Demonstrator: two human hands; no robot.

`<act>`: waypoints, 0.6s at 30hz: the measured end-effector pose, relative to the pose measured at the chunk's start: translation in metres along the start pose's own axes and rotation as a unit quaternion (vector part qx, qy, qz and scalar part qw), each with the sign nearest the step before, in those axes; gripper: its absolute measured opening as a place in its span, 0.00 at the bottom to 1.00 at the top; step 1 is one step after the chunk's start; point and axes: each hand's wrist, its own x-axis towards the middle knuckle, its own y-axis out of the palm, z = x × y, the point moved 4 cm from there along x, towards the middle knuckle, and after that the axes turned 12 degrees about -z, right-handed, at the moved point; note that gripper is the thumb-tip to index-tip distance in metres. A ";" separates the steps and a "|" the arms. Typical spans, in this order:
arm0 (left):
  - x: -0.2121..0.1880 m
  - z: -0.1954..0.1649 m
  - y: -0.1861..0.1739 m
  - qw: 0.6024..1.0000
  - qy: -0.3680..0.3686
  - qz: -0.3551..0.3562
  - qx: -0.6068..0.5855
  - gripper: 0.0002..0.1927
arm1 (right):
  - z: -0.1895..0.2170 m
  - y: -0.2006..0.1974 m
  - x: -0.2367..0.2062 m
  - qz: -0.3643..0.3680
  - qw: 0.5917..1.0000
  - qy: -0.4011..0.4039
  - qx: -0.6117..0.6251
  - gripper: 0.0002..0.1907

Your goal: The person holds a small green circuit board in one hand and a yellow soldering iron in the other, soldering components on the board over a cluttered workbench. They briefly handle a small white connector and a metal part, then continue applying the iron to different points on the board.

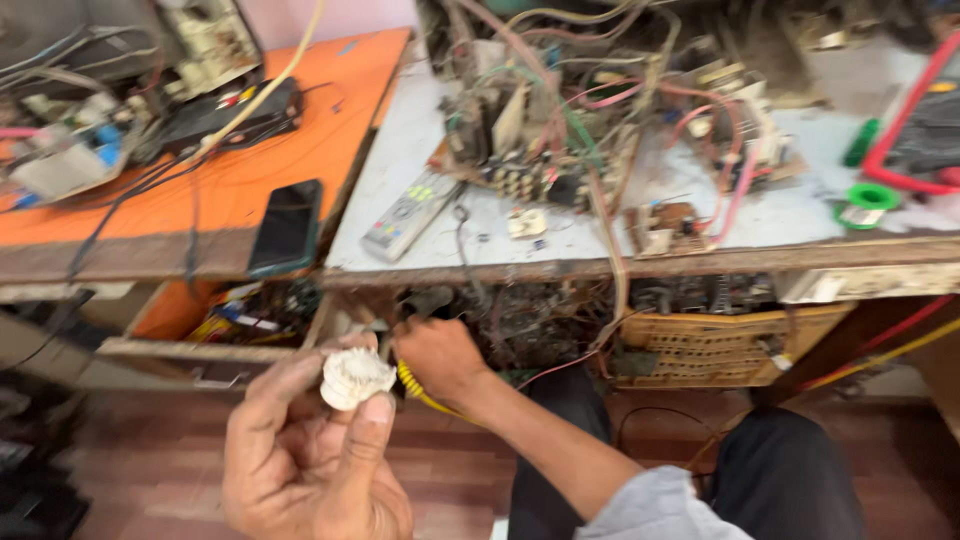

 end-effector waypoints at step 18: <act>-0.064 0.122 0.101 0.974 -0.215 0.064 0.015 0.22 | -0.105 -0.098 -0.124 -0.219 0.802 0.440 0.339 0.16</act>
